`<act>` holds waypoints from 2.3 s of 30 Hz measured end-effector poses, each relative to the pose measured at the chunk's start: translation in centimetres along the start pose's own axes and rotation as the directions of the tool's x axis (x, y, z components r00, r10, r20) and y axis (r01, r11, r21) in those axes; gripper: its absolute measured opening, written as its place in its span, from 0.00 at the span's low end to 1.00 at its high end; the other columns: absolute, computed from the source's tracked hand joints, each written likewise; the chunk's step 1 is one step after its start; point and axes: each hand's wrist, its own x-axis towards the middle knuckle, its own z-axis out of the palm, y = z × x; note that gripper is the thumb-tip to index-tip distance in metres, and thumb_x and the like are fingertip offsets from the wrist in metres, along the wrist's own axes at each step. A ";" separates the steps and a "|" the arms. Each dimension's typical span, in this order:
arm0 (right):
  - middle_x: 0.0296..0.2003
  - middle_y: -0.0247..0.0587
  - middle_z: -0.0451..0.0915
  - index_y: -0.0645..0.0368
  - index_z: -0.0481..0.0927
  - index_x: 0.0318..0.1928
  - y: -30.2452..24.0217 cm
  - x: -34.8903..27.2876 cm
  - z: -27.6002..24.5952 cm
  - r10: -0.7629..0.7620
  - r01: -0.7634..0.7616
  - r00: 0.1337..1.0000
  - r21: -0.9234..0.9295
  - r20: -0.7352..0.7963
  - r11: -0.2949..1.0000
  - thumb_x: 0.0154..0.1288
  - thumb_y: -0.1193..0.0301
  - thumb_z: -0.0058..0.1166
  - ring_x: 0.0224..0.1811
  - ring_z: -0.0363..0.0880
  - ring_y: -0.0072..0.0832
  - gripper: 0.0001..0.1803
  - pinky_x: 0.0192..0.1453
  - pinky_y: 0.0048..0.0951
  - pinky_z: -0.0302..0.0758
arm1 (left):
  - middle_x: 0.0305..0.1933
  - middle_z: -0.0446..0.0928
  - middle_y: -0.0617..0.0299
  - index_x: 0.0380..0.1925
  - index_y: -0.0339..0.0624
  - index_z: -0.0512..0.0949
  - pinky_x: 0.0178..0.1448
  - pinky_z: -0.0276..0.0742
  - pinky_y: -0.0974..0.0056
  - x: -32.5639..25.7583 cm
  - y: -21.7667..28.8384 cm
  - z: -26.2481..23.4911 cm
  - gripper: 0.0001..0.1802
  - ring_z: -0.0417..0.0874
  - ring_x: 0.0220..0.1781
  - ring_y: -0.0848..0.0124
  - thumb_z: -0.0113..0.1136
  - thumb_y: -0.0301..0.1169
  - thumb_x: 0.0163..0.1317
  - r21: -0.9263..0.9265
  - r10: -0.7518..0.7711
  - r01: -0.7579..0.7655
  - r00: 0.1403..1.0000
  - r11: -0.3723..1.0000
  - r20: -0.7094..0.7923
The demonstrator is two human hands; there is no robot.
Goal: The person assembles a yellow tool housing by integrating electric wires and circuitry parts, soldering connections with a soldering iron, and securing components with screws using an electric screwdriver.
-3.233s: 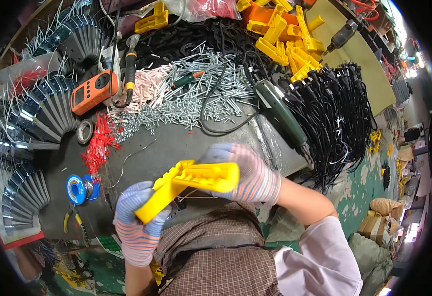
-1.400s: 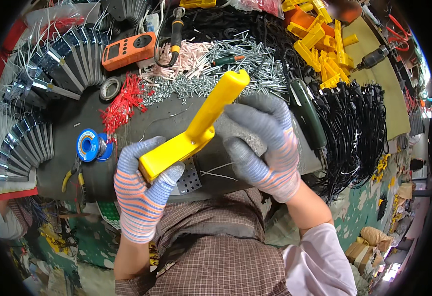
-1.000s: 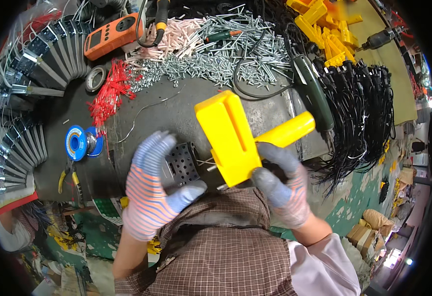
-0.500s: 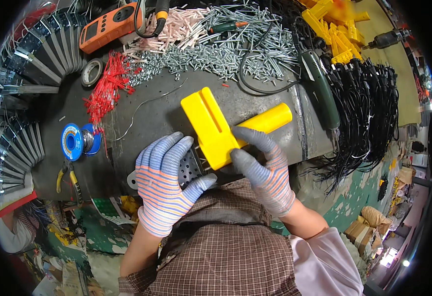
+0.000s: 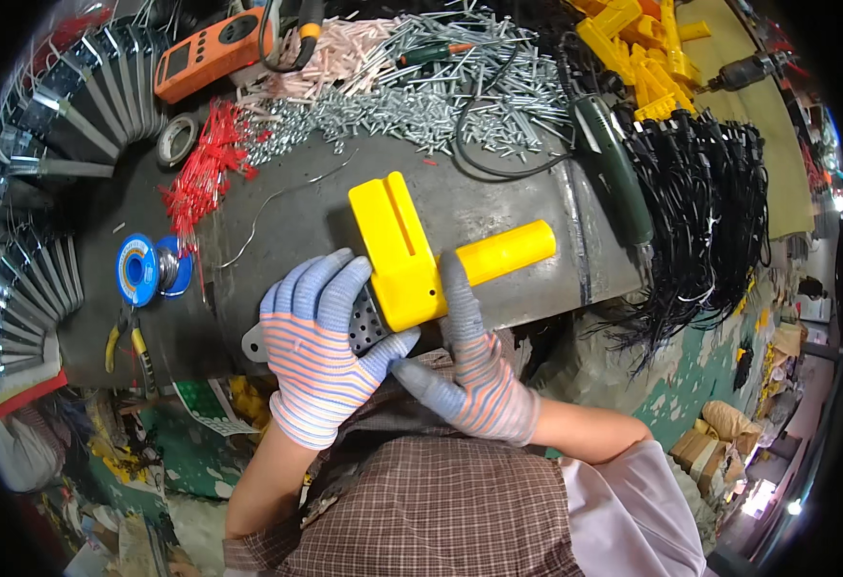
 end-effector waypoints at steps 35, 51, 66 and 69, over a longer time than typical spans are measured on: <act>0.27 0.36 0.76 0.59 0.77 0.48 2.8 4.4 -11.5 0.491 0.431 0.775 0.901 -0.398 0.050 0.55 0.64 0.61 0.31 0.77 0.32 0.20 0.49 0.45 0.78 | 0.56 0.74 0.53 0.58 0.46 0.71 0.61 0.71 0.52 0.5 -0.4 -0.4 0.44 0.75 0.58 0.53 0.79 0.44 0.39 0.035 0.117 -0.117 0.993 0.993 0.010; 0.25 0.33 0.72 0.67 0.73 0.51 1.9 4.7 -10.0 0.469 0.423 0.801 0.906 -0.373 -0.002 0.54 0.68 0.62 0.29 0.71 0.28 0.25 0.47 0.35 0.74 | 0.56 0.72 0.55 0.58 0.46 0.69 0.61 0.67 0.50 0.2 -0.9 -0.2 0.42 0.72 0.58 0.54 0.73 0.51 0.44 0.054 0.121 -0.122 0.992 0.991 0.022; 0.27 0.33 0.72 0.67 0.71 0.55 2.0 4.5 -10.1 0.445 0.434 0.796 0.899 -0.411 0.053 0.54 0.65 0.64 0.30 0.73 0.29 0.31 0.47 0.38 0.75 | 0.37 0.79 0.55 0.36 0.44 0.82 0.48 0.74 0.54 10.0 -9.0 -1.6 0.08 0.79 0.42 0.53 0.63 0.30 0.55 0.442 0.017 -0.033 0.999 0.896 0.040; 0.27 0.34 0.72 0.66 0.71 0.55 1.9 4.5 -10.3 0.429 0.424 0.807 0.904 -0.405 0.057 0.54 0.66 0.64 0.30 0.73 0.29 0.30 0.48 0.38 0.76 | 0.36 0.78 0.58 0.35 0.46 0.82 0.47 0.73 0.54 10.0 -9.0 -1.5 0.09 0.78 0.41 0.55 0.64 0.32 0.53 0.521 0.106 -0.119 0.993 0.845 0.054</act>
